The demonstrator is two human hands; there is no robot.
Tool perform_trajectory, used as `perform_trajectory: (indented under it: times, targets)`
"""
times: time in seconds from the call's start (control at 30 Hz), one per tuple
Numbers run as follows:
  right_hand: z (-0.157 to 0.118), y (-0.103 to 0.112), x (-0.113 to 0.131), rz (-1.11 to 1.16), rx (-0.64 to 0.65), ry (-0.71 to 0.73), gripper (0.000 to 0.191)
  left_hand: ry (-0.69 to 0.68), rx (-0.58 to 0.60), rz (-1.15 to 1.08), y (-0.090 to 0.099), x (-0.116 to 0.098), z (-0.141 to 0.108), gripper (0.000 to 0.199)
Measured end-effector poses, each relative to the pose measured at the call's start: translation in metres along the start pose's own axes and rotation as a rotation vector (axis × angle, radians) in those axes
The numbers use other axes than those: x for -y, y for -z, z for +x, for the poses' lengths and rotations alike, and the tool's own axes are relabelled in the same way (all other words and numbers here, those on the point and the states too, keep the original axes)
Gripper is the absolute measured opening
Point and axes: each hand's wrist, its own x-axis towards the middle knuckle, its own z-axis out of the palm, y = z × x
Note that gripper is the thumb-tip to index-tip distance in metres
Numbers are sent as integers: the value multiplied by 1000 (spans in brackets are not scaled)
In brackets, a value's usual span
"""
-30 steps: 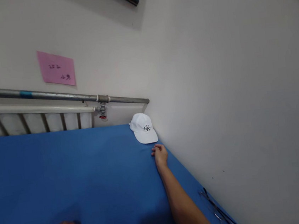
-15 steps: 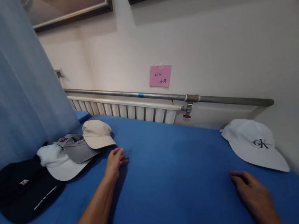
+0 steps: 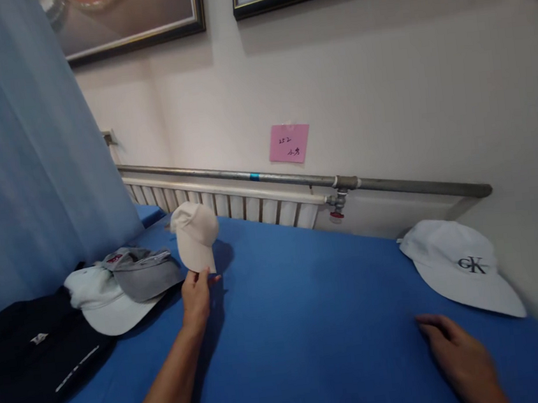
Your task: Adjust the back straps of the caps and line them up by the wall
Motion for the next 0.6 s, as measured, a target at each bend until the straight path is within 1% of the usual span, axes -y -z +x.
perform_trajectory:
  times: [0.07, 0.13, 0.17, 0.2, 0.27, 0.3, 0.33, 0.37, 0.4, 0.47, 0.53, 0.6]
  targets:
    - [-2, 0, 0, 80, -12, 3, 21, -55, 141, 66, -6, -2, -16, 17]
    - [-3, 0, -2, 221, -11, 38, 18, -99, 280, 108, -11, -1, -31, 15]
    - [-4, 0, -4, 318, -5, 52, 18, -148, 357, 128, -13, 1, -37, 15]
    - [-4, -1, -6, 350, -11, 59, 19, -216, 452, 148, -15, 5, -43, 18]
    - [-5, -2, -11, 388, -9, 56, 24, -606, 706, 273, -18, 14, -52, 26]
    - [-5, -4, -13, 418, 2, 50, 28, -775, 809, 309, -19, 20, -55, 30]
    - [-4, -5, -16, 452, 18, 42, 32, -903, 889, 345, -19, 25, -58, 34]
    - [-4, -7, -17, 488, 31, 30, 36, -990, 931, 372, -20, 30, -61, 38]
    - [-4, -10, -19, 522, 57, 22, 39, -1047, 958, 398, -20, 34, -63, 40]
    - [-4, -14, -21, 579, 99, 16, 43, -1105, 961, 422, -20, 38, -66, 41]
    - [-5, -18, -20, 606, 135, 8, 45, -1101, 935, 424, -19, 38, -67, 39]
    - [-7, -19, -17, 613, 167, 4, 44, -1043, 893, 415, -20, 35, -68, 35]
